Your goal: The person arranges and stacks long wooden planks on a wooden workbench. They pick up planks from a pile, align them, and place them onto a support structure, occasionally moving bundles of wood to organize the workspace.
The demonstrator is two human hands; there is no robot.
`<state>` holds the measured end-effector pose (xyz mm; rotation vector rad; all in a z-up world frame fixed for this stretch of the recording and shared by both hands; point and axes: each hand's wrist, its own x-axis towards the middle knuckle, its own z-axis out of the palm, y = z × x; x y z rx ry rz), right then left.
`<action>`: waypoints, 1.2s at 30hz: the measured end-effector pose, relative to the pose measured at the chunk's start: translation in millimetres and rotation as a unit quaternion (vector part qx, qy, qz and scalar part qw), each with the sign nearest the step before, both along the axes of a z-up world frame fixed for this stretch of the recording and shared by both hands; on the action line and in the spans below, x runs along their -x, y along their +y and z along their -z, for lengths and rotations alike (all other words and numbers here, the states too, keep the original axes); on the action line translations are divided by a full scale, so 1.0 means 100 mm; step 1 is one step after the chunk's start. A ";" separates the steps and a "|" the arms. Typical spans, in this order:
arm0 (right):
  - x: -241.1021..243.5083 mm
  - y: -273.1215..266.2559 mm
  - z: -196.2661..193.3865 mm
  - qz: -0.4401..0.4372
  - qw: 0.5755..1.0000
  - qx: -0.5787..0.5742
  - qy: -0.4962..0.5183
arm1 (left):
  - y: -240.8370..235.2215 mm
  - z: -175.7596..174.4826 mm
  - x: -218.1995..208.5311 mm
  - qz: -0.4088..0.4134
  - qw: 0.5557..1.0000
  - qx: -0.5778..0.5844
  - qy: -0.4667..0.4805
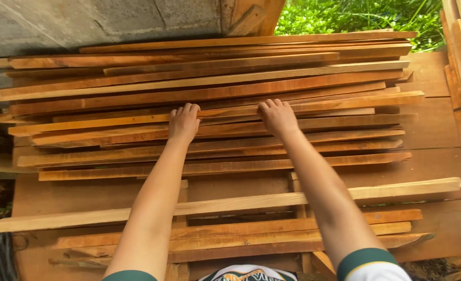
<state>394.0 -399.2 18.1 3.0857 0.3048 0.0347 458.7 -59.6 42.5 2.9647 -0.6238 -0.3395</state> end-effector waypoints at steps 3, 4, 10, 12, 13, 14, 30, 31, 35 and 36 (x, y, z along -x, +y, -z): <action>0.21 0.02 -0.62 -0.013 0.998 -0.043 0.051 | 0.19 -0.40 0.10 0.050 0.998 0.033 0.005; 0.26 0.00 -0.89 -0.014 0.998 -0.042 0.049 | 0.19 -0.66 0.16 0.049 0.998 0.034 0.002; 1.10 0.21 -1.92 -0.079 0.990 -0.089 0.079 | 0.20 -2.00 1.08 0.113 0.982 0.145 0.050; 1.44 0.35 -2.11 -0.054 0.984 -0.146 0.091 | 0.20 -2.34 1.42 0.079 0.984 0.123 0.105; 1.67 0.38 -2.13 -0.052 0.983 -0.148 0.096 | 0.21 -2.44 1.62 0.080 0.983 0.122 0.111; 1.89 0.41 -2.16 -0.033 0.982 -0.171 0.073 | 0.22 -2.53 1.81 0.067 0.983 0.106 0.132; 4.20 1.03 -0.59 0.065 0.964 -0.250 -0.069 | 0.59 -0.46 4.10 -0.012 0.990 0.140 0.021; 4.21 1.03 -0.44 0.067 0.964 -0.248 -0.070 | 0.60 -0.29 4.13 -0.010 0.990 0.141 0.021; 4.23 1.01 -0.04 0.055 0.970 -0.232 -0.037 | 0.64 0.28 4.17 -0.014 0.991 0.110 0.080; 4.20 1.02 0.02 0.042 0.970 -0.240 -0.016 | 0.66 0.39 4.15 -0.017 0.989 0.100 0.105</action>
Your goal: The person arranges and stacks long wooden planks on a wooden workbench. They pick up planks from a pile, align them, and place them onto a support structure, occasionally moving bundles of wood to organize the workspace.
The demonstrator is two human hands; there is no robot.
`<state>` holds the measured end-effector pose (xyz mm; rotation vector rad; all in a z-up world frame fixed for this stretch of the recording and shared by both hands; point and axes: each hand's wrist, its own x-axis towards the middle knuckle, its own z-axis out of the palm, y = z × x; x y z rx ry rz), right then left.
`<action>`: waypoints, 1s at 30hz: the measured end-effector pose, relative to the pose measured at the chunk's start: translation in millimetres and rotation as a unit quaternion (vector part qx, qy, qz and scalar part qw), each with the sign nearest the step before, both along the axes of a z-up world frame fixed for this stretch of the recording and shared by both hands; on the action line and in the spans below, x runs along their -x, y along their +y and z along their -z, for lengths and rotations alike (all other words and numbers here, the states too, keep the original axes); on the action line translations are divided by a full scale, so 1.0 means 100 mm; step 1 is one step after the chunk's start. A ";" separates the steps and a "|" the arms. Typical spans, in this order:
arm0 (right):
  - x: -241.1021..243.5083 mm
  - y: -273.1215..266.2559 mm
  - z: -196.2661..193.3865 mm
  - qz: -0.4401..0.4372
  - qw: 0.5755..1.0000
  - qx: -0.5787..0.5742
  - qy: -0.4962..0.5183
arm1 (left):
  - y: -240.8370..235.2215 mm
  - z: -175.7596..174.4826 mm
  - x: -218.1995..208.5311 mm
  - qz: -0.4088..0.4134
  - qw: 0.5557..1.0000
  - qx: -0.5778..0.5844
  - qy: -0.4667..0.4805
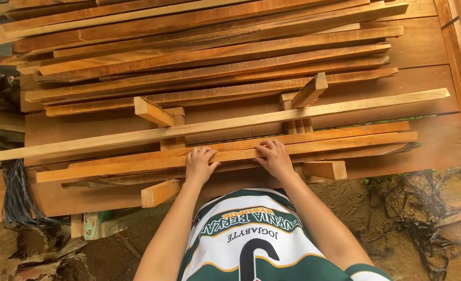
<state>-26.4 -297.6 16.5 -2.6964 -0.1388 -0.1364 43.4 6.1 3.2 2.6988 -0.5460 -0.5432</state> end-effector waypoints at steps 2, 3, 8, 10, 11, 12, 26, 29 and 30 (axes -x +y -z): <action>-0.03 0.02 -0.05 -0.005 1.000 0.000 0.016 | 0.02 -0.06 -0.03 0.000 1.000 -0.003 0.016; -0.01 0.01 -0.06 -0.008 0.999 0.001 0.036 | 0.01 -0.07 -0.01 0.002 0.999 -0.005 0.036; 0.18 -0.01 -0.07 -0.040 0.998 0.012 0.052 | 0.09 -0.19 0.20 0.029 0.999 0.008 0.018; 0.26 0.00 -0.10 -0.046 0.997 0.015 0.064 | 0.12 -0.21 0.29 0.039 0.999 0.010 0.020; 0.30 0.01 -0.10 -0.041 0.997 0.016 0.062 | 0.11 -0.21 0.32 0.039 0.999 0.006 0.013; 0.34 0.01 -0.10 -0.035 0.997 0.018 0.060 | 0.11 -0.21 0.35 0.040 0.999 0.001 0.006; 0.48 0.00 0.27 -0.047 0.996 0.079 -0.005 | 0.19 0.31 0.53 0.100 0.989 -0.014 -0.107; 0.43 0.01 0.28 -0.044 0.996 0.077 -0.011 | 0.18 0.29 0.49 0.095 0.990 -0.019 -0.105; 0.43 0.01 0.29 -0.043 0.996 0.078 -0.017 | 0.17 0.28 0.49 0.092 0.990 -0.020 -0.103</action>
